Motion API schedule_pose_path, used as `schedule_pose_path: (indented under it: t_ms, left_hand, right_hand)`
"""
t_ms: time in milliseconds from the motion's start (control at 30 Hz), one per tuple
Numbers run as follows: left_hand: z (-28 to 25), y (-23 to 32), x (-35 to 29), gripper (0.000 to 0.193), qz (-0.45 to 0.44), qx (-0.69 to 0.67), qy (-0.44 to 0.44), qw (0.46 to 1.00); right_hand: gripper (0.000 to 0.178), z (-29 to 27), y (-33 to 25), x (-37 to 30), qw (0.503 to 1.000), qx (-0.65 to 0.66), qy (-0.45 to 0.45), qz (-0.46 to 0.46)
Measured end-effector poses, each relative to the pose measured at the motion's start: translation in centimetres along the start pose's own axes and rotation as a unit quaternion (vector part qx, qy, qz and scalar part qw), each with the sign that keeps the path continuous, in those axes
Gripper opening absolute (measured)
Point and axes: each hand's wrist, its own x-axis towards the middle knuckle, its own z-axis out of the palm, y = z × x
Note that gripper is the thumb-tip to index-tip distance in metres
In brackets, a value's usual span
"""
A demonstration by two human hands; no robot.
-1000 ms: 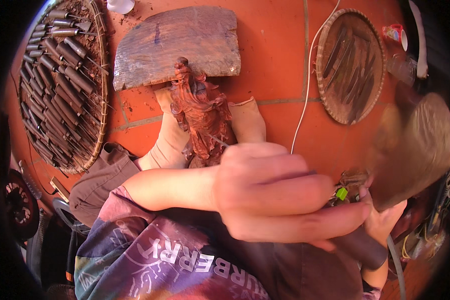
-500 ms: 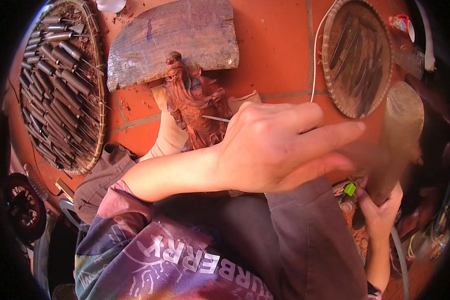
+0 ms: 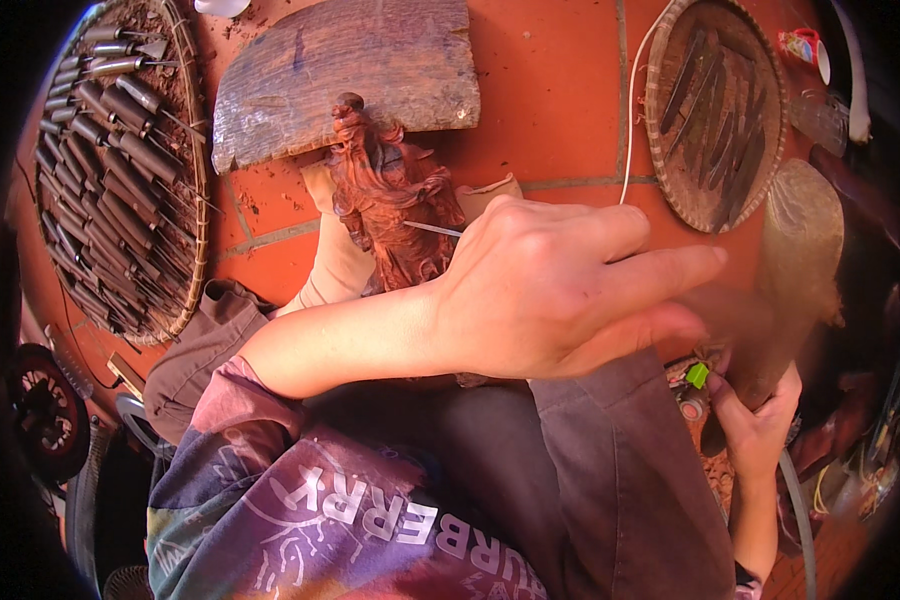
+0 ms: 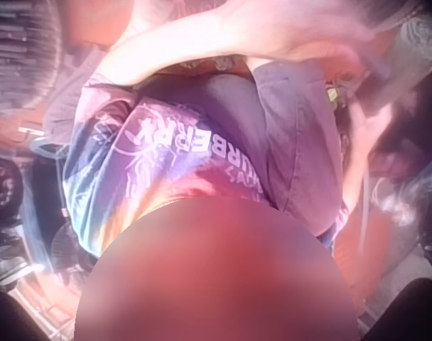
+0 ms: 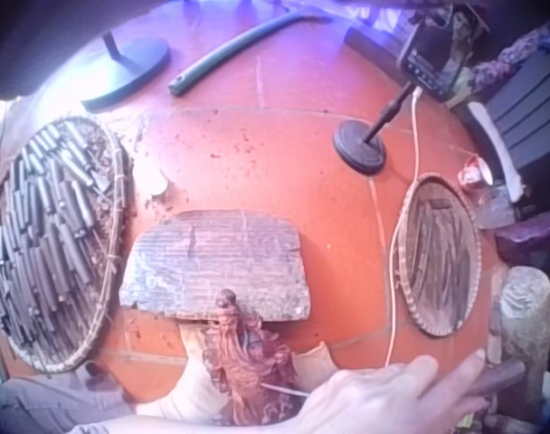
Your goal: The person carves a wooden figurine using a chisel and mallet. They repeatedly select different chisels from a nearby basket, strike the chisel with the mallet, and remove wood shavings from the figurine.
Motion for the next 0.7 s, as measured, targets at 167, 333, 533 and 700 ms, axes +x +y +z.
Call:
schedule_pose_path:
  t_ms: [167, 333, 533, 700]
  left_hand:
    - [-0.19, 0.06, -0.19, 0.037, 0.011, 0.058, -0.049, 0.997]
    - [0.03, 0.27, -0.73, 0.035, 0.016, 0.04, -0.09, 0.995]
    - [0.09, 0.15, -0.93, 0.033, 0.011, 0.018, -0.095, 0.995]
    - [-0.07, 0.11, -0.86, 0.033, 0.006, 0.022, -0.094, 0.995]
  right_hand:
    - [0.023, 0.05, 0.12, -0.04, 1.0, -0.002, 0.003, -0.017]
    - [0.023, 0.21, -0.2, -0.03, 1.0, 0.008, 0.004, -0.013]
    - [0.023, 0.23, -0.03, -0.08, 1.0, 0.004, -0.008, -0.016]
    - [0.024, 0.31, 0.1, -0.06, 1.0, 0.001, -0.009, -0.023]
